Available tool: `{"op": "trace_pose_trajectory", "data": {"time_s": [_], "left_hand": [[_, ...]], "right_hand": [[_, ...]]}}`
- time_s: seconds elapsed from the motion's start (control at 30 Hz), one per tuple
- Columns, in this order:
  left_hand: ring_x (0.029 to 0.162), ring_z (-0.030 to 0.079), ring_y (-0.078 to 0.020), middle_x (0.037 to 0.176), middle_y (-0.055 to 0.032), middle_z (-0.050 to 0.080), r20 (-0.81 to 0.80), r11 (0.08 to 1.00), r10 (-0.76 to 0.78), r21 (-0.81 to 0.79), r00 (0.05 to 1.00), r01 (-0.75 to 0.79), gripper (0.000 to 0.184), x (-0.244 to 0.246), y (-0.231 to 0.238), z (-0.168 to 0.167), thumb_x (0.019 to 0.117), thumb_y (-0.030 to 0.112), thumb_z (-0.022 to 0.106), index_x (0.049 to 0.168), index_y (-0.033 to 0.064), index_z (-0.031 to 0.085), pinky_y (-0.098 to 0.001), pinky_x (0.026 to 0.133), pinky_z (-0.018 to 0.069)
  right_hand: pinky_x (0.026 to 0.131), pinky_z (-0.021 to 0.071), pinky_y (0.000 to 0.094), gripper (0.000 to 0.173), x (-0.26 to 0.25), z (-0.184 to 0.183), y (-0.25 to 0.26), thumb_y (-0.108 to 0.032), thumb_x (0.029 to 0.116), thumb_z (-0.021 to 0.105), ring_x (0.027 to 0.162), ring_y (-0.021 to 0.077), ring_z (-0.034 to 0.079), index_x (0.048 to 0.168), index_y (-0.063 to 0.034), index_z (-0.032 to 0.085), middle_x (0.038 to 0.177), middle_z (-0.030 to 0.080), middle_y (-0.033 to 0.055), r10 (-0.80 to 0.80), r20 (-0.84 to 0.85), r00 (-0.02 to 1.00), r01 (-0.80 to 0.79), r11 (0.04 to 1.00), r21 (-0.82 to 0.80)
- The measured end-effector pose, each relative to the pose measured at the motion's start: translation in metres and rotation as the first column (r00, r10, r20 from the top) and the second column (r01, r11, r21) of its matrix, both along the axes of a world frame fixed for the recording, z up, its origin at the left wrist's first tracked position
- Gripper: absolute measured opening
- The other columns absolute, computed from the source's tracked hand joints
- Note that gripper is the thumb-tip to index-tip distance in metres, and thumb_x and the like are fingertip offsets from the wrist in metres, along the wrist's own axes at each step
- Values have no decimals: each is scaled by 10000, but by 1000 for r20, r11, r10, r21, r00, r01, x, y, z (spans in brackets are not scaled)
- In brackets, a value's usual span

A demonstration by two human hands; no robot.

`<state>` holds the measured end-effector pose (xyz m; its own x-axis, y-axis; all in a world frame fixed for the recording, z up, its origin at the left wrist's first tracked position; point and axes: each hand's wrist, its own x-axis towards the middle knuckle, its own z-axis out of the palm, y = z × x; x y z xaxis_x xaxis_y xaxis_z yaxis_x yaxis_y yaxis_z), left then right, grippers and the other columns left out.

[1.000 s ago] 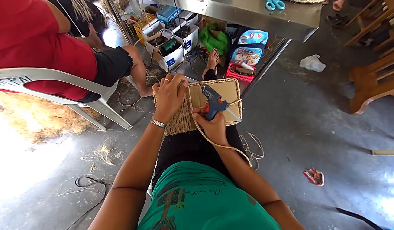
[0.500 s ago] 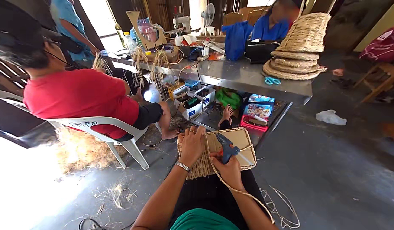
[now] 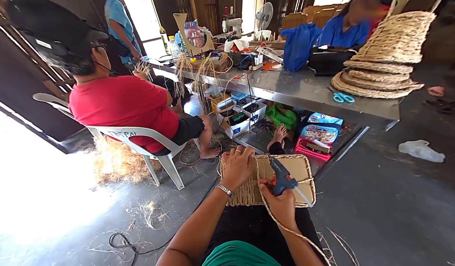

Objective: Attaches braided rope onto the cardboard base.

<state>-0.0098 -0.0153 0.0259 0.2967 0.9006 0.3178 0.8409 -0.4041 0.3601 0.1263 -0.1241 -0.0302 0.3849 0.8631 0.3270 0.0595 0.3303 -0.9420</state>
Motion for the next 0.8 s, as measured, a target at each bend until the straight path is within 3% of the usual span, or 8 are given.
{"op": "trace_pose_trajectory", "data": {"time_s": [0.17, 0.33, 0.63, 0.8], "left_hand": [[1215, 576, -280, 1280, -60, 643, -68, 999, 50, 14, 996, -50, 411, 9, -3, -1, 1078, 360, 288, 1277, 224, 621, -567, 1017, 358], [1215, 582, -259, 1252, -68, 655, -53, 995, 96, 23, 994, -95, 377, 15, -5, 0, 1065, 345, 337, 1207, 145, 623, -550, 1028, 349], [1106, 621, -226, 1085, -61, 682, 113, 996, 79, 43, 991, -84, 273, 10, -5, -1, 1039, 325, 444, 1108, 119, 610, -514, 1032, 352], [1108, 623, -203, 1090, -23, 686, 170, 1000, 17, 20, 985, -21, 257, 7, 0, 1, 1038, 297, 459, 1144, 169, 655, -536, 1023, 361]], "right_hand": [[766, 643, 268, 303, 3, -1, -1, -21, 827, 778, 820, 108, 762, 1094, 18, 639, 952, 789, 49, -23, 58, 998, 24, 999, -25], [789, 632, 249, 302, 4, 3, 0, -39, 835, 779, 834, 77, 757, 1103, 4, 646, 957, 789, 22, -31, 113, 993, 39, 997, -70], [781, 639, 251, 310, 7, 6, 3, -10, 834, 775, 829, 89, 761, 1107, 10, 629, 955, 789, 36, 15, 111, 994, -9, 998, -59], [778, 637, 251, 303, 6, 6, 3, -18, 828, 775, 825, 88, 760, 1096, 9, 637, 950, 790, 32, 11, 109, 994, -4, 998, -67]]}}
